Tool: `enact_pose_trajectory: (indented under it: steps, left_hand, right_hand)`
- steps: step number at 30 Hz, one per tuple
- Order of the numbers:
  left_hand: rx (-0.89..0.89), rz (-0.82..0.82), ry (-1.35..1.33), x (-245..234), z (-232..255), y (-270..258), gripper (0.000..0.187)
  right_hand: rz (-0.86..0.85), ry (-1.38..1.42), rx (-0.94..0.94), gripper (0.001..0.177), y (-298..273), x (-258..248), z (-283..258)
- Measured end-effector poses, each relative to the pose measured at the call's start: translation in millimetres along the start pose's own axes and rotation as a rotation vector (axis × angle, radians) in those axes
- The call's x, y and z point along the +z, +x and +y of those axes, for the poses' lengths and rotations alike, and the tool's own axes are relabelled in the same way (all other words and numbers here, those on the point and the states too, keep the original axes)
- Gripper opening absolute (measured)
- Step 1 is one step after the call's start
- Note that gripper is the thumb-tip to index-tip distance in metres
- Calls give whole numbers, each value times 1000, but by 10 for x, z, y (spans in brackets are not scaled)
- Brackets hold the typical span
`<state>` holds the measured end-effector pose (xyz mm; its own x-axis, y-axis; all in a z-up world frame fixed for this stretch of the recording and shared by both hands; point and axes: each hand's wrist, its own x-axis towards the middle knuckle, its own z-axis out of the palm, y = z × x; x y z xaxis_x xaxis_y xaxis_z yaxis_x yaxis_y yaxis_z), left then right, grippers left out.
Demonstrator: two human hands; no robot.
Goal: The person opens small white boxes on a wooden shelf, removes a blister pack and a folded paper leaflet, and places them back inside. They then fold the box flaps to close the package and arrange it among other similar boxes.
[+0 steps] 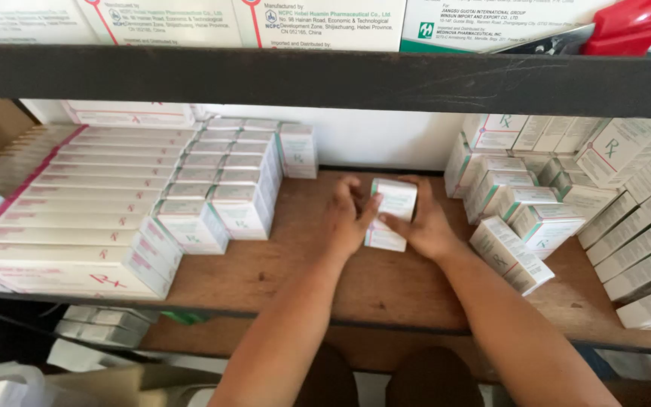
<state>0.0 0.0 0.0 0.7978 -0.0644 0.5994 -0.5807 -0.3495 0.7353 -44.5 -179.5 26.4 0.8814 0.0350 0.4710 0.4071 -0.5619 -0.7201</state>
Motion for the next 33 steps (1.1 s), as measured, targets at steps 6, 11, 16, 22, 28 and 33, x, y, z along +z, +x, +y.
enact_pose_trajectory:
  steps: [6, 11, 16, 22, 28, 33]
  left_hand:
    - [-38, -151, 90, 228, -352, -28, 42]
    - [-101, -72, 97, 125, -196, 14, 36]
    - [-78, -6, 67, 140, -233, 7, 38]
    - [-63, 55, 90, 138, -287, -21, 40]
    - [-96, 13, 85, 98, -327, 48, 77]
    - [-308, 76, 5, 147, -618, 76, 53]
  right_hand:
    - [150, -87, -121, 80, -5, 9, 3]
    - [156, 351, -31, 82, 64, 128, 358]
    - [171, 225, 57, 60, 17, 155, 549]
    - [73, 89, -79, 65, 45, 291, 427]
    - [37, 190, 87, 62, 356, 440, 395]
    - [169, 55, 91, 50, 388, 823, 311]
